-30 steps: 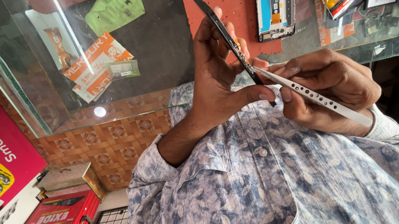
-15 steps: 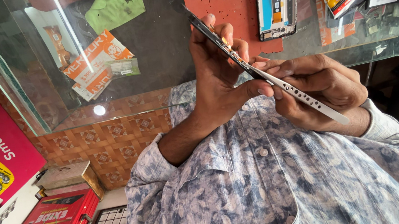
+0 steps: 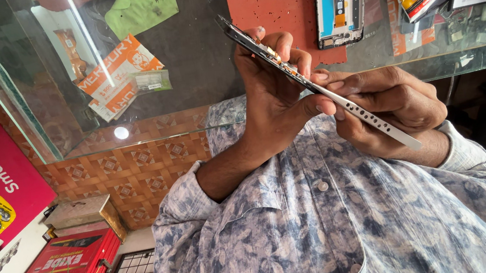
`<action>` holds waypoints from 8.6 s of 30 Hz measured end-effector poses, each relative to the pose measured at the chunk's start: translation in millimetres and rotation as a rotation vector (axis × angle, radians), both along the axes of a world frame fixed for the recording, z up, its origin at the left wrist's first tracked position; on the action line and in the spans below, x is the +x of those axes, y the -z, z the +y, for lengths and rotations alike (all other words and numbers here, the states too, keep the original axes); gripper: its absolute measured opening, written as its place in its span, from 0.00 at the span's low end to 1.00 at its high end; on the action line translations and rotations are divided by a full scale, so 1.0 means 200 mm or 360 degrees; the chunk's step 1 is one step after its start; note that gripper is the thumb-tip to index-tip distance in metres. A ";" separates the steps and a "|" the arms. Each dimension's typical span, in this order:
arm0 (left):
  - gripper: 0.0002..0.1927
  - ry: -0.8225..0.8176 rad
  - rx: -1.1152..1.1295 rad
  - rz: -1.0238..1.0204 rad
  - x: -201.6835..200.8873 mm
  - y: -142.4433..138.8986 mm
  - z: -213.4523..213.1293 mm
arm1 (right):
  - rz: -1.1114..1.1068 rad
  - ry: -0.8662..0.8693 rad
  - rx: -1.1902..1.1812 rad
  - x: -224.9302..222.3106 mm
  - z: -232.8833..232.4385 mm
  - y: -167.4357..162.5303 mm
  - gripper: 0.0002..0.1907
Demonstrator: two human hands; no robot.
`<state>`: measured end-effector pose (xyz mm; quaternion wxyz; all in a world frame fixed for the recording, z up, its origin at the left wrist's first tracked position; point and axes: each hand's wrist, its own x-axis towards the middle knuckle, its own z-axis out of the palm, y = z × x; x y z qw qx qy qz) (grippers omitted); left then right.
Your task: The person applies adhesive to the frame of a disassembled smartphone using a tube and a small brush. They then use tweezers to carefully place and align a small internal component within the phone's chassis. The person continues to apply adhesive along the edges of the device and uses their fingers to press and secure the internal parts.
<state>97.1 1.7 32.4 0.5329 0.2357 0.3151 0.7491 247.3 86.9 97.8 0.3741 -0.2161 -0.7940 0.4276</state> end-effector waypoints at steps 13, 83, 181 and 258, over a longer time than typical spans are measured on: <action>0.52 0.0052 0.0029 -0.0098 0.00 -0.03 0.00 | 0.0159 -0.0084 -0.0169 0.01 0.01 0.04 0.12; 0.46 0.0550 0.0161 0.0933 -0.34 -0.15 0.01 | 0.0923 -0.0011 0.0209 0.06 0.30 0.16 0.16; 0.14 -0.0396 -0.0220 -0.0474 -0.08 -0.11 0.17 | 0.0138 0.0023 -0.0257 -0.01 0.00 0.08 0.05; 0.18 -0.0592 -0.0237 -0.0793 -0.42 0.42 0.16 | -0.0485 -0.0269 0.0776 -0.37 0.25 0.30 0.10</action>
